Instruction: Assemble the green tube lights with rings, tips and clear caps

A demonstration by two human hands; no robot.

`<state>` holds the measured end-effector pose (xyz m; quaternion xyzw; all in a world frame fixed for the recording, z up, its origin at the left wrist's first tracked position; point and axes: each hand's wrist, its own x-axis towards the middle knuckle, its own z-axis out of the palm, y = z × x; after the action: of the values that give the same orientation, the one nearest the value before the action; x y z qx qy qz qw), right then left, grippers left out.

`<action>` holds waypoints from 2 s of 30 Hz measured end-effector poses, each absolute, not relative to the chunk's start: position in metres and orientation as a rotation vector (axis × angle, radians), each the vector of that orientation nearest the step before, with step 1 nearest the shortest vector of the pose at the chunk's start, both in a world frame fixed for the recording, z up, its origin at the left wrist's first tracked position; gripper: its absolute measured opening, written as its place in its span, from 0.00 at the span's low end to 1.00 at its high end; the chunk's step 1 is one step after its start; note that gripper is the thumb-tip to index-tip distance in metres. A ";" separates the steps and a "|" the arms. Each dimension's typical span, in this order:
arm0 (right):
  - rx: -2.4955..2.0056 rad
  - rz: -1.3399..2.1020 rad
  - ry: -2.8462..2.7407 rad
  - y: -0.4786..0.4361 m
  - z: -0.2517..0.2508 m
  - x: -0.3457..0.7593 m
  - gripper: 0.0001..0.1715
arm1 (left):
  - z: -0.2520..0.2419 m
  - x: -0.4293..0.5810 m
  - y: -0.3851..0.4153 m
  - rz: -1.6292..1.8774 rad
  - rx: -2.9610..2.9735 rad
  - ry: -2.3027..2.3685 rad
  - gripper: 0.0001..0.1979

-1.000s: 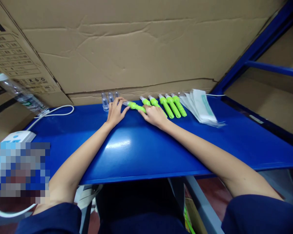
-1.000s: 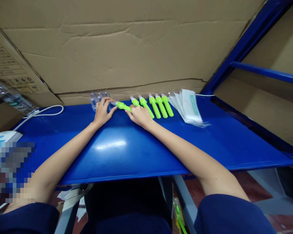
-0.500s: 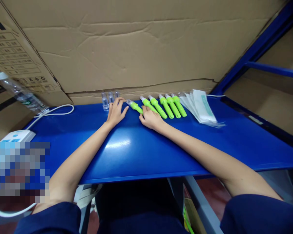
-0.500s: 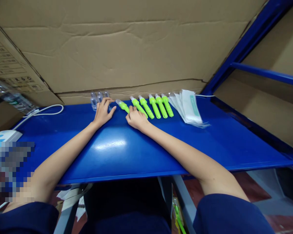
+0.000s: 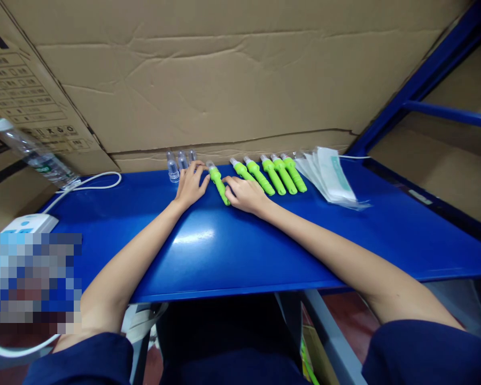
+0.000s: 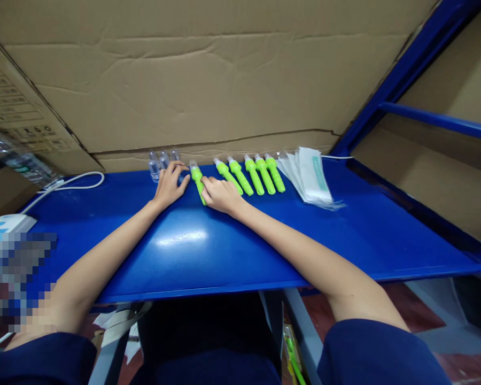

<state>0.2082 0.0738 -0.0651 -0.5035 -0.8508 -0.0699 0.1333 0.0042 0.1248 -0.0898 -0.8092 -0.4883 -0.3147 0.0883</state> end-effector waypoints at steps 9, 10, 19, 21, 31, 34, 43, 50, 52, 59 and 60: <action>-1.190 -0.212 -2.628 0.080 -0.077 0.213 0.21 | -0.089 0.004 0.124 -0.925 -2.463 -1.473 0.14; -1.163 -0.189 -2.632 0.081 -0.078 0.213 0.21 | -0.089 0.004 0.124 -0.923 -2.470 -1.471 0.14; -1.193 -0.121 -2.635 0.085 -0.081 0.215 0.32 | -0.089 0.004 0.123 -0.860 -2.494 -1.492 0.15; -1.211 -0.120 -2.631 0.084 -0.080 0.215 0.31 | -0.089 0.004 0.123 -0.864 -2.488 -1.483 0.15; -1.249 -0.107 -2.639 0.082 -0.074 0.216 0.28 | -0.089 0.004 0.122 -0.904 -2.348 -1.574 0.14; -1.263 -0.117 -2.650 0.081 -0.073 0.216 0.27 | -0.089 0.004 0.123 -0.947 -2.267 -1.616 0.14; -1.256 -0.147 -2.628 0.081 -0.075 0.217 0.27 | -0.084 0.007 0.119 -1.123 -2.134 -1.666 0.16; -1.294 -0.144 -2.644 0.081 -0.075 0.216 0.28 | -0.083 0.002 0.123 -1.428 -1.780 -1.843 0.21; -1.304 -0.145 -2.648 0.081 -0.074 0.215 0.28 | -0.084 -0.001 0.126 -1.474 -1.699 -1.893 0.23; -1.292 -0.161 -2.649 0.081 -0.073 0.216 0.27 | -0.090 -0.008 0.134 -1.460 -1.722 -1.963 0.28; -1.290 -0.162 -2.648 0.080 -0.073 0.217 0.27 | -0.091 -0.008 0.135 -1.441 -1.747 -1.940 0.29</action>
<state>0.2166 0.0804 -0.0726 -0.4353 -0.8935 -0.0547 0.0956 -0.0080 0.1354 -0.0912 -0.5840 -0.6485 -0.4817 0.0801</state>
